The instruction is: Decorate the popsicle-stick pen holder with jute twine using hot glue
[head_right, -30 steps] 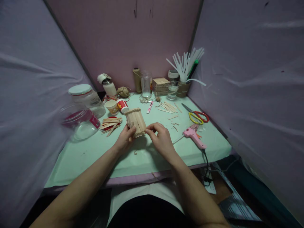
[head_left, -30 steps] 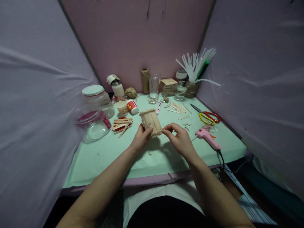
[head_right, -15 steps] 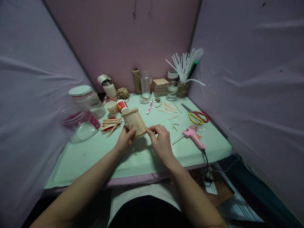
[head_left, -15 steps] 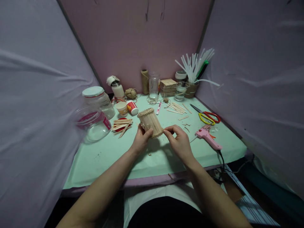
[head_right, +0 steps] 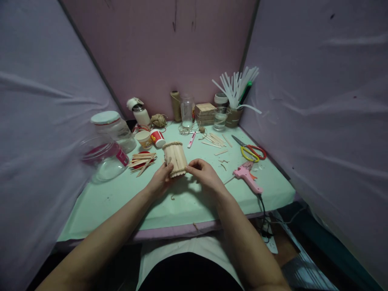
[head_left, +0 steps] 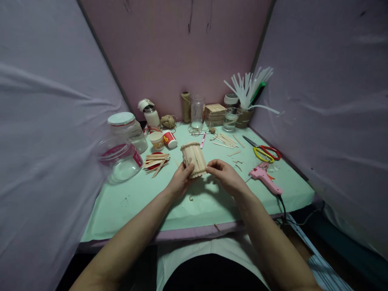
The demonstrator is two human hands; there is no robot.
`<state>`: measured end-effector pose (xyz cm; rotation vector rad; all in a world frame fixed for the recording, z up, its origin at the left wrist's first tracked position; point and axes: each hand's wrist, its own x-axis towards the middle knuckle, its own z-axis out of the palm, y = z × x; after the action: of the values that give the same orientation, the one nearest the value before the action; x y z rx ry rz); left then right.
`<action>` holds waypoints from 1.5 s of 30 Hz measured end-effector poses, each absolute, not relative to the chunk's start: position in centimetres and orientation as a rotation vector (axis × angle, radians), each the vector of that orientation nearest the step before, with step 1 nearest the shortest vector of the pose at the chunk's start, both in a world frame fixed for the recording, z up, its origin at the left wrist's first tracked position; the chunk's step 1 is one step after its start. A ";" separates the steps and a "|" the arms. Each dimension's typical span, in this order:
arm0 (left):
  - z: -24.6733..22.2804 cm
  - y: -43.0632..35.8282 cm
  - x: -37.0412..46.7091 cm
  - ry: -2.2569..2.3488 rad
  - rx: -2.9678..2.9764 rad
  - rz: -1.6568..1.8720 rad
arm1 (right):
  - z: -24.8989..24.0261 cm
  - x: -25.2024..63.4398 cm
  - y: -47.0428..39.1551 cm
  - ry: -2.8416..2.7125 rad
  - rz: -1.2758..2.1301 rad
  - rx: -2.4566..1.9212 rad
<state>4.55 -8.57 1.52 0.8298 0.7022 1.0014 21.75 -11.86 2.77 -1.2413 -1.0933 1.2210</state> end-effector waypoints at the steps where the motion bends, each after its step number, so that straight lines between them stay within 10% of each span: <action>1: 1.9 -8.3 4.5 0.711 0.802 0.964 | 3.0 21.8 -11.2 -1.042 1.326 -1.203; 8: 4.6 -4.6 3.5 0.694 0.799 0.913 | 5.8 21.0 -6.7 -0.975 1.499 -1.059; 21: 2.8 -2.4 2.9 0.736 0.751 1.080 | 1.7 18.4 -6.0 -1.645 0.237 -0.928; 45: 2.5 -2.9 3.8 0.672 0.649 1.182 | 1.6 18.8 -6.4 -1.503 0.280 -0.985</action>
<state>3.84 -2.90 2.46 0.6485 0.6718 1.1822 18.84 -6.38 1.55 -0.9847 -1.5029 0.2796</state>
